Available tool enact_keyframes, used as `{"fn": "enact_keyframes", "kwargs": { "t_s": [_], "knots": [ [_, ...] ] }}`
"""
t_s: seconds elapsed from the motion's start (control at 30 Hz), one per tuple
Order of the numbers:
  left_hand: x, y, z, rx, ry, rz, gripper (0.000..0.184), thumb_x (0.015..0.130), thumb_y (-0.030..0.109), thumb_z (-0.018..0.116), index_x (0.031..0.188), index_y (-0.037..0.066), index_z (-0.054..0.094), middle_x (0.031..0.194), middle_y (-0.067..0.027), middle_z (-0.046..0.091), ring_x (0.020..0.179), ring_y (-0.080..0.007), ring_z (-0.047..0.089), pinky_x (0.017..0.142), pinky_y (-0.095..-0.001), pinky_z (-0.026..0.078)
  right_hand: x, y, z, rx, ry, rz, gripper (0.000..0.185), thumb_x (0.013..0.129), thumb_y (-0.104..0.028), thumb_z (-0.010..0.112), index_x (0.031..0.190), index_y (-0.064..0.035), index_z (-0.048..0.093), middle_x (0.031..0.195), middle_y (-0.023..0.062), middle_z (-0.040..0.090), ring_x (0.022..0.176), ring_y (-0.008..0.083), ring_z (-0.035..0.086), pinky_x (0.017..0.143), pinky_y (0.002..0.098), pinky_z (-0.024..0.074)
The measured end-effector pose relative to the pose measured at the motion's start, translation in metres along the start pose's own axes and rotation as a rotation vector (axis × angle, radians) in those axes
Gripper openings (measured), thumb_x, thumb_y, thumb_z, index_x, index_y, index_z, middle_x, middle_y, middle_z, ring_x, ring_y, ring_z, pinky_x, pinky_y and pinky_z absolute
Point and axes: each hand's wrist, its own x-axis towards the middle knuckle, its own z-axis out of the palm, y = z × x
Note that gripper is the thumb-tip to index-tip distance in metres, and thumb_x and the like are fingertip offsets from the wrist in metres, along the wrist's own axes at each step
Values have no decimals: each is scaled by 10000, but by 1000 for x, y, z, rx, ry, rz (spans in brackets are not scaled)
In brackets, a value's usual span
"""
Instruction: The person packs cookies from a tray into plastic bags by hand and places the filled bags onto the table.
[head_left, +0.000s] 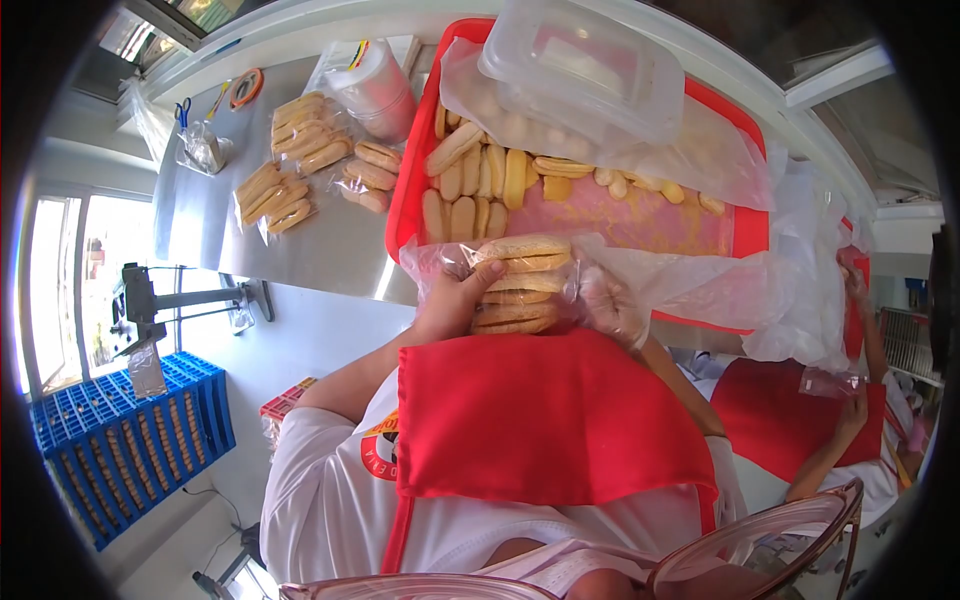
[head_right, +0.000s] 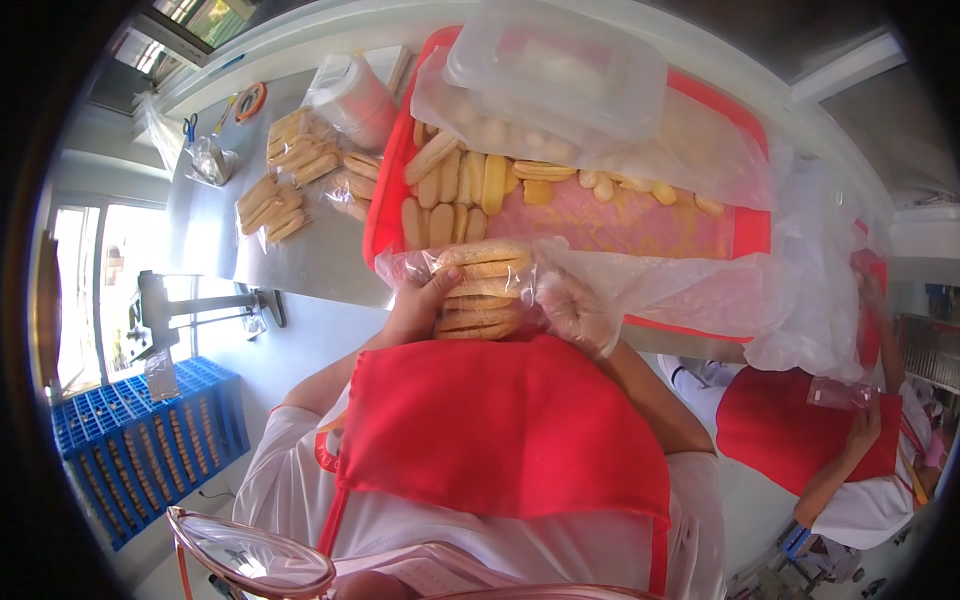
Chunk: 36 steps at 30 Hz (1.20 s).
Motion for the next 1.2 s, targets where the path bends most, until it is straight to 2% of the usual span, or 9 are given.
{"fn": "enact_keyframes", "kwargs": {
  "t_s": [0.1,0.17,0.27,0.43,0.57,0.67,0.77,1.07,1.2],
  "knots": [
    [0,-2,0,33,51,60,376,859,209,517,1144,-24,440,1104,-103,524,997,-190,505,854,-322,421,11,6,-1,-21,26,-164,344,825,-111,561,1132,26,488,1014,86,541,906,148,511,775,258,415],
    [1,-5,-4,-62,-77,107,416,870,261,482,1159,-34,432,1141,-109,502,1036,-199,479,896,-332,382,17,-24,10,-289,73,-246,283,830,-115,552,1083,8,531,957,92,560,867,161,526,746,273,420],
    [4,8,-9,66,-350,158,503,873,353,437,1189,-39,415,1197,-117,465,1097,-211,436,944,-340,329,25,-35,18,-165,204,-239,199,813,-88,555,998,-19,581,896,89,572,797,188,544,714,300,427],
    [21,50,-32,273,-708,73,711,809,548,445,1189,-52,428,1189,-130,479,1094,-223,449,939,-334,331,52,-47,14,-274,118,-479,134,787,-90,583,903,-24,592,836,81,576,756,204,552,689,297,432],
    [62,61,-29,250,-460,-32,613,870,478,395,1159,-59,455,1090,-138,538,1005,-194,510,882,-335,389,73,-61,22,-260,-50,-476,84,782,-103,593,815,-26,585,751,63,566,687,189,538,646,275,425],
    [51,85,25,712,-138,69,401,902,308,428,1083,-42,501,998,-121,574,916,-172,549,814,-308,440,90,-53,26,-319,-135,-306,86,777,-121,604,786,-39,579,693,46,556,628,169,518,611,260,416],
    [75,80,12,298,-272,-20,224,885,191,481,960,-14,532,899,-80,585,812,-143,561,728,-267,467,95,-63,34,-145,-137,-143,101,772,-142,617,771,-49,577,669,39,554,600,149,510,596,253,409],
    [77,70,3,352,-188,149,148,874,174,502,865,29,526,756,-17,551,660,-82,518,598,-228,435,96,-67,47,3,-354,-16,117,802,-150,609,805,-40,570,741,-19,540,700,69,495,646,223,407],
    [71,69,9,260,-112,114,161,874,185,501,902,29,534,765,-14,553,672,-94,525,619,-229,440,106,-66,46,-184,-362,52,124,804,-163,613,798,-44,580,768,-18,564,719,59,499,651,224,407]
  ]
}}
